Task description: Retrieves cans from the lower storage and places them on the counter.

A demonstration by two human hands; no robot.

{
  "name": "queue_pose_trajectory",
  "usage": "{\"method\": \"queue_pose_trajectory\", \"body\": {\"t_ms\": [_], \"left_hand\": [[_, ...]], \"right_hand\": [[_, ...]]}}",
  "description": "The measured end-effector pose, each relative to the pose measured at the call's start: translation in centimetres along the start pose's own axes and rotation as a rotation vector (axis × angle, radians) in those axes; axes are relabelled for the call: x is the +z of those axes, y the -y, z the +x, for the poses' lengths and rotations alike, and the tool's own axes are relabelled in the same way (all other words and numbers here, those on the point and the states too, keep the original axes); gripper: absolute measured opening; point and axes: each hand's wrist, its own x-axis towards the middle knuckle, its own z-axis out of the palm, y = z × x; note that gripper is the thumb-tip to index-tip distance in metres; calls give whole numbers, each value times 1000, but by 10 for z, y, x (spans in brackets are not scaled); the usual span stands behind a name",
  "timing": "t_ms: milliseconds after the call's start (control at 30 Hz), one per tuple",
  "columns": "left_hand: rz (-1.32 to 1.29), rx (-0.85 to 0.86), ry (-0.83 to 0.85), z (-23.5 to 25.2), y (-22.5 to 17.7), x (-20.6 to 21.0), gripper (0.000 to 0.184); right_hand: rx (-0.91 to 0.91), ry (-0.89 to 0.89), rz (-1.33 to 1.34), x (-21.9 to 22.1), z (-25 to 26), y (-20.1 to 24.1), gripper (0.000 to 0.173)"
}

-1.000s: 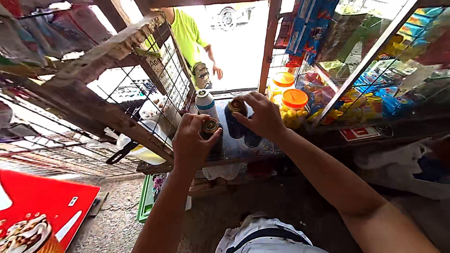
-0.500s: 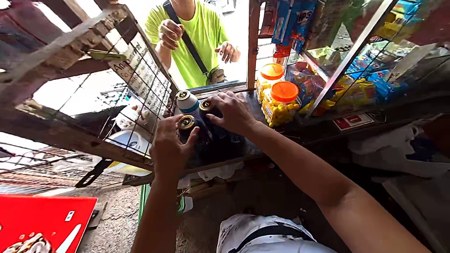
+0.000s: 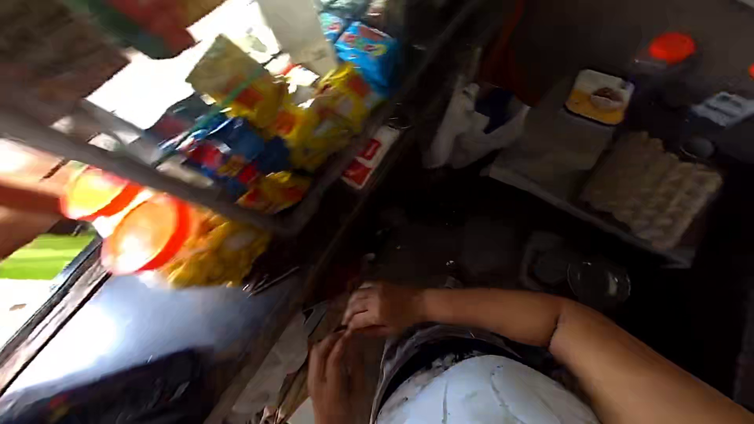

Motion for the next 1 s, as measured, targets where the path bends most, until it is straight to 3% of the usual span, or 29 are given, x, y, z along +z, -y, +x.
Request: {"method": "queue_pose_trajectory", "body": {"t_ms": [100,167,300,400,533,700,800,900,1000], "left_hand": [[-80,83,286,33,-12,72,31],[-111,134,404,60,-17,117,31],[-296,-78,718,111,-22,209,35],[-367,-200,845,144,-9,302,34],[-358,-361,1009,184,10,440,30],[-173,-317,1209,218,51,606,35],[-110,-363,1279,221,73,684,37],[-86,-422,1213,209,106,753,38],[95,-450,1185,197,129,796,53]], "right_hand": [[384,197,87,-32,-92,-44,16],[695,327,186,-59,-141,-68,25],[1140,237,261,-63,-239,-128,35],[1320,114,292,-58,-301,-169,37],[1471,-28,329,-39,-374,-226,38],[1452,-1,265,-31,-444,-334,34],[1411,-20,78,-44,-462,-405,34],[1414,-111,-118,-69,-457,-482,35],[1533,-179,-126,-72,-457,-568,40]]}}
